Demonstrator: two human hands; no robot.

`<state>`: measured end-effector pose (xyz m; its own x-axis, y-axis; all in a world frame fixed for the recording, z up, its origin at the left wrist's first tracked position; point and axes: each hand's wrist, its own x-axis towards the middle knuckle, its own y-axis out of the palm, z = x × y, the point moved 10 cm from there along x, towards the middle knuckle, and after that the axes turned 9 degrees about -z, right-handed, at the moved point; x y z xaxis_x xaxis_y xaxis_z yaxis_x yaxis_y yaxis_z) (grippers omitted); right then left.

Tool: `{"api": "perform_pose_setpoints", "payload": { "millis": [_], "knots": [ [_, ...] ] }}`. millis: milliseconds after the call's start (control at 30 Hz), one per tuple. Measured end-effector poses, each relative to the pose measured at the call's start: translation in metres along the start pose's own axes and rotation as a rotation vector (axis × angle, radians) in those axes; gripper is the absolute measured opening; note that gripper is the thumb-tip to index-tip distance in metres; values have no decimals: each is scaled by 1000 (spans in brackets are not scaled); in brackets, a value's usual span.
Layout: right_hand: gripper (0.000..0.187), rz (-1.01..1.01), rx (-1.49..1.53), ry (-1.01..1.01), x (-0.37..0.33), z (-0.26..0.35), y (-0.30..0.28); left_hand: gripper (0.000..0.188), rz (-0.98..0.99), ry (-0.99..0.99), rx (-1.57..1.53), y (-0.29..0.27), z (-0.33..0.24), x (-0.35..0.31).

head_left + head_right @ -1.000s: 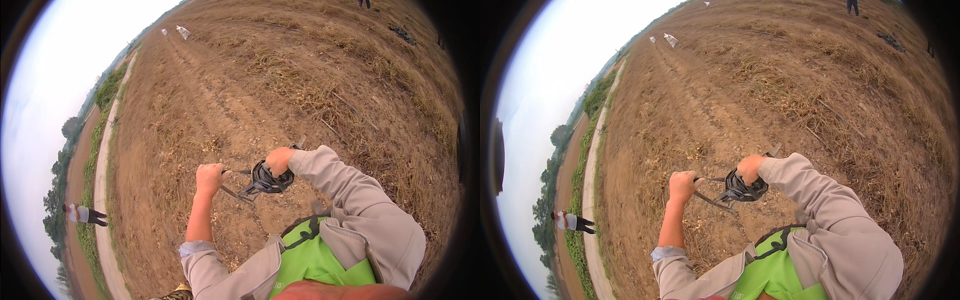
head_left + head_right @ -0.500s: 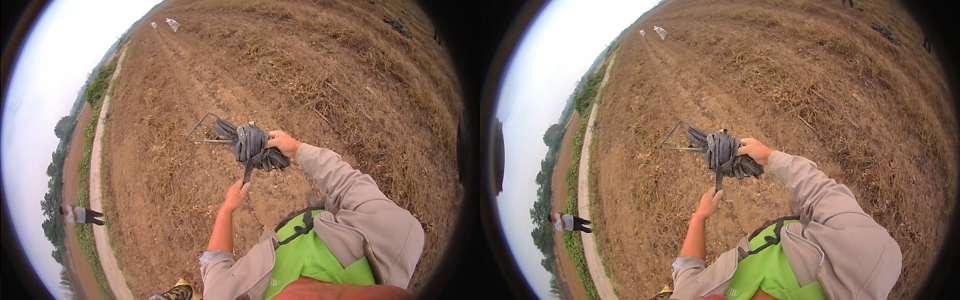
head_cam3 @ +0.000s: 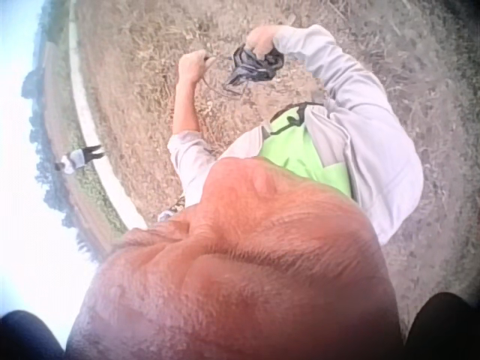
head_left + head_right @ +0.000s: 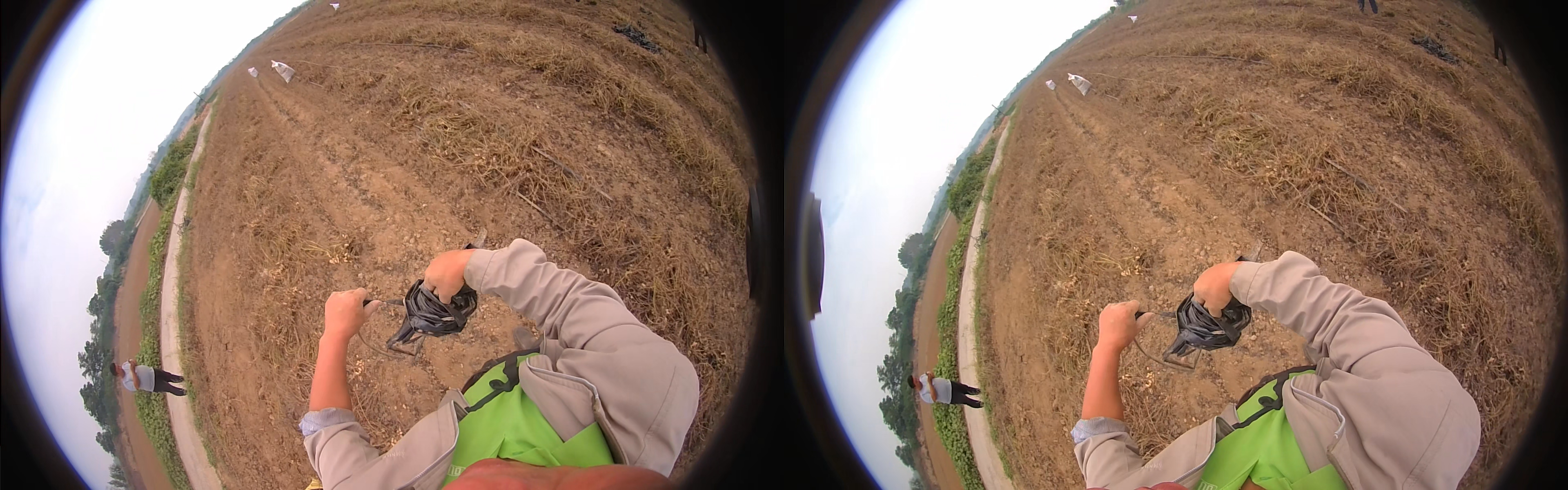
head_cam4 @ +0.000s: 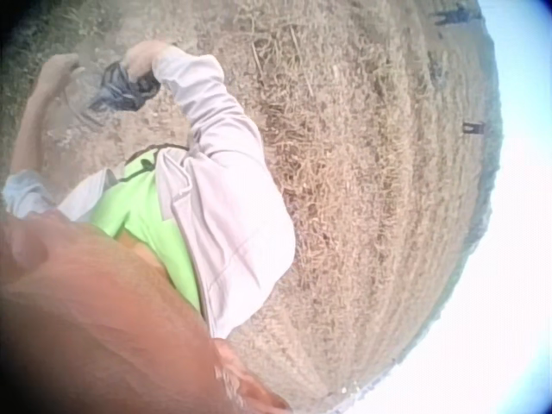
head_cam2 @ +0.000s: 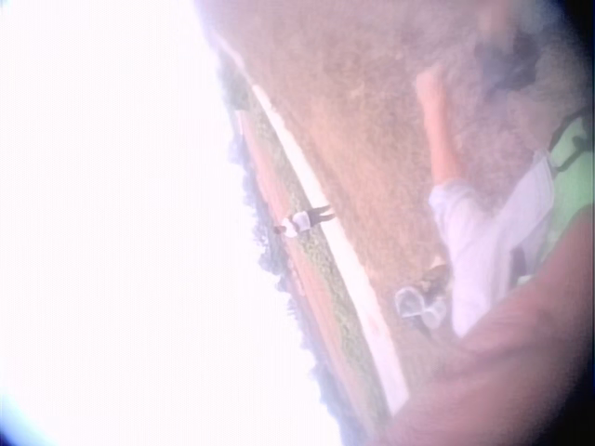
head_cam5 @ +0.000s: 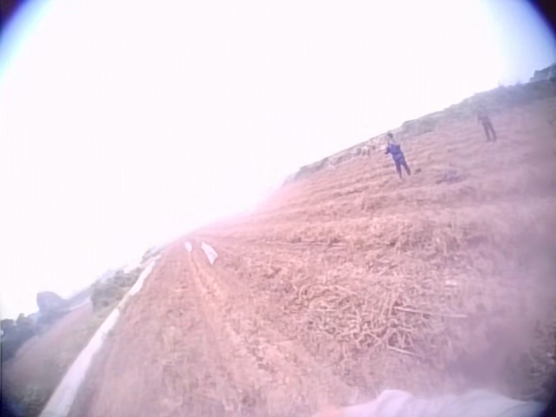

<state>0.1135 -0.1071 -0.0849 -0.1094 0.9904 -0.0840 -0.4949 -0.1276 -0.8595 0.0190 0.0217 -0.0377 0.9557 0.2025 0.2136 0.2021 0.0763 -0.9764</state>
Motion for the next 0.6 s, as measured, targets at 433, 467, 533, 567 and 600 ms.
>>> {"api": "perform_pose_setpoints", "payload": {
  "millis": [433, 467, 533, 567, 600],
  "knots": [
    [20, -889, 796, 502, -51, -87, -27, 24, 205, -411, -857, 96, -29, -53],
    [21, -952, 1114, 411, -52, -90, -24, 23, 255, -409, -872, 107, -31, -60],
    [27, -872, 1774, 227, -46, -91, -13, 23, 385, -425, -903, 131, -36, -74],
    [27, -827, 1804, 177, -47, -91, -14, 24, 388, -385, -888, 135, -39, -76],
    [26, -754, 1849, 121, -47, -89, -15, 25, 404, -359, -865, 139, -40, -76]
  ]
}}
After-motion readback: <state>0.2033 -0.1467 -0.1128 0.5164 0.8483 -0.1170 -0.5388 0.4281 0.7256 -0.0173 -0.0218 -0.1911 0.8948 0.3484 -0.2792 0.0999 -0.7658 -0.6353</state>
